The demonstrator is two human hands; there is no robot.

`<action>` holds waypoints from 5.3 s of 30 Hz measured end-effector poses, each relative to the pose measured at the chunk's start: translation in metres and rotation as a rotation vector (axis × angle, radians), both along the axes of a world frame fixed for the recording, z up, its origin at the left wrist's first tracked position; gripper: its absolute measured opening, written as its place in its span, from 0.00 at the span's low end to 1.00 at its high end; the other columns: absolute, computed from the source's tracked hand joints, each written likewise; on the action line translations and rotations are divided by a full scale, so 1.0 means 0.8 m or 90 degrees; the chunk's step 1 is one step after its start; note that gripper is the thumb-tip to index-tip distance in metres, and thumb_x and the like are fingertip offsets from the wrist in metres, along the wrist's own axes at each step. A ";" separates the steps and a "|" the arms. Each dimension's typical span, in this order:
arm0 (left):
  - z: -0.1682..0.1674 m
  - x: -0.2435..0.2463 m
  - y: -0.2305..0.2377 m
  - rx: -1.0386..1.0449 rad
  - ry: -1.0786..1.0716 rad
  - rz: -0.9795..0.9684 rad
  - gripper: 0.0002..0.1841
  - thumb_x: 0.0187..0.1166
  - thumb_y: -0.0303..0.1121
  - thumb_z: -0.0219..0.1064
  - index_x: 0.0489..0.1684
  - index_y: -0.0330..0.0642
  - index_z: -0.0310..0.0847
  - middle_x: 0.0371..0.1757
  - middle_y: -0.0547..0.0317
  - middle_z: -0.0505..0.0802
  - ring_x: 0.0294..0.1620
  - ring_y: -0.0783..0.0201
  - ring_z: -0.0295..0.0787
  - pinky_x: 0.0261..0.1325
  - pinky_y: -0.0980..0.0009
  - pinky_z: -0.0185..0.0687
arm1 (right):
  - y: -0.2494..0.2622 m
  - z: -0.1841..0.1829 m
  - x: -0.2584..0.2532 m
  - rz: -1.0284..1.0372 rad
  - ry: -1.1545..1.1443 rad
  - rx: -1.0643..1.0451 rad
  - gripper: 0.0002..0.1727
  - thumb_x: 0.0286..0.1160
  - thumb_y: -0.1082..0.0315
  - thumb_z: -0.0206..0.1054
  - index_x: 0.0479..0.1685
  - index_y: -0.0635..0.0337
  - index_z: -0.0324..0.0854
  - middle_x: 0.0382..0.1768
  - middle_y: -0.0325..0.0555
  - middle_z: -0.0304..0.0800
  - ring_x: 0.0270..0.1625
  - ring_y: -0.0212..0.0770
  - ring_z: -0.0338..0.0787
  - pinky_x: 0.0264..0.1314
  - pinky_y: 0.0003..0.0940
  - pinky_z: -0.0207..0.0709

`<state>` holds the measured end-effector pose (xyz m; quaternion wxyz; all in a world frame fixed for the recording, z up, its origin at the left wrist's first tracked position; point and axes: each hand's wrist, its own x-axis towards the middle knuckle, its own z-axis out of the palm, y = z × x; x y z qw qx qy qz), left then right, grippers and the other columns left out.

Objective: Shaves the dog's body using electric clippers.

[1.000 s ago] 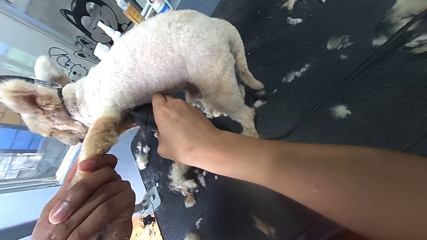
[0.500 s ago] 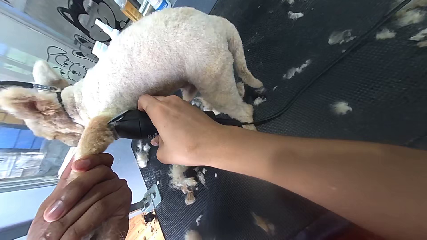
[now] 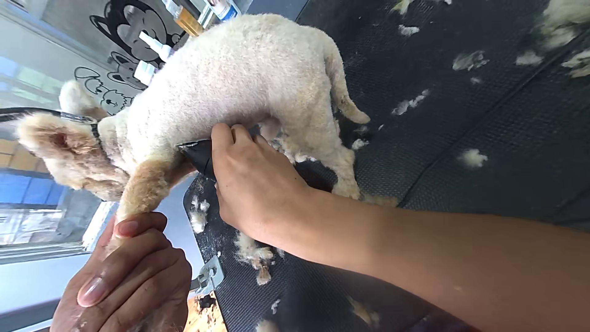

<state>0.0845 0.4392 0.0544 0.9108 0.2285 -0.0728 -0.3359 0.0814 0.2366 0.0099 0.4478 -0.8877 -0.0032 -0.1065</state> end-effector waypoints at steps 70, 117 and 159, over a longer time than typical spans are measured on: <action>0.002 0.003 0.001 0.022 -0.013 -0.008 0.11 0.82 0.27 0.60 0.53 0.27 0.78 0.19 0.58 0.83 0.15 0.70 0.82 0.20 0.80 0.79 | -0.015 0.007 0.019 0.114 -0.071 -0.107 0.12 0.69 0.58 0.74 0.44 0.55 0.86 0.32 0.40 0.84 0.39 0.45 0.87 0.32 0.43 0.75; 0.004 -0.002 0.006 0.019 -0.010 0.006 0.12 0.84 0.30 0.58 0.53 0.28 0.77 0.19 0.58 0.82 0.14 0.70 0.80 0.19 0.79 0.78 | -0.005 -0.025 -0.014 0.016 0.001 -0.033 0.35 0.67 0.56 0.77 0.73 0.63 0.74 0.55 0.54 0.86 0.52 0.49 0.90 0.43 0.43 0.85; -0.031 0.043 -0.013 1.345 -0.899 0.502 0.25 0.82 0.60 0.63 0.26 0.46 0.75 0.13 0.70 0.72 0.11 0.74 0.66 0.15 0.70 0.62 | -0.045 -0.045 -0.007 0.100 -0.053 -0.074 0.33 0.62 0.58 0.81 0.68 0.61 0.77 0.49 0.48 0.88 0.53 0.45 0.88 0.49 0.43 0.81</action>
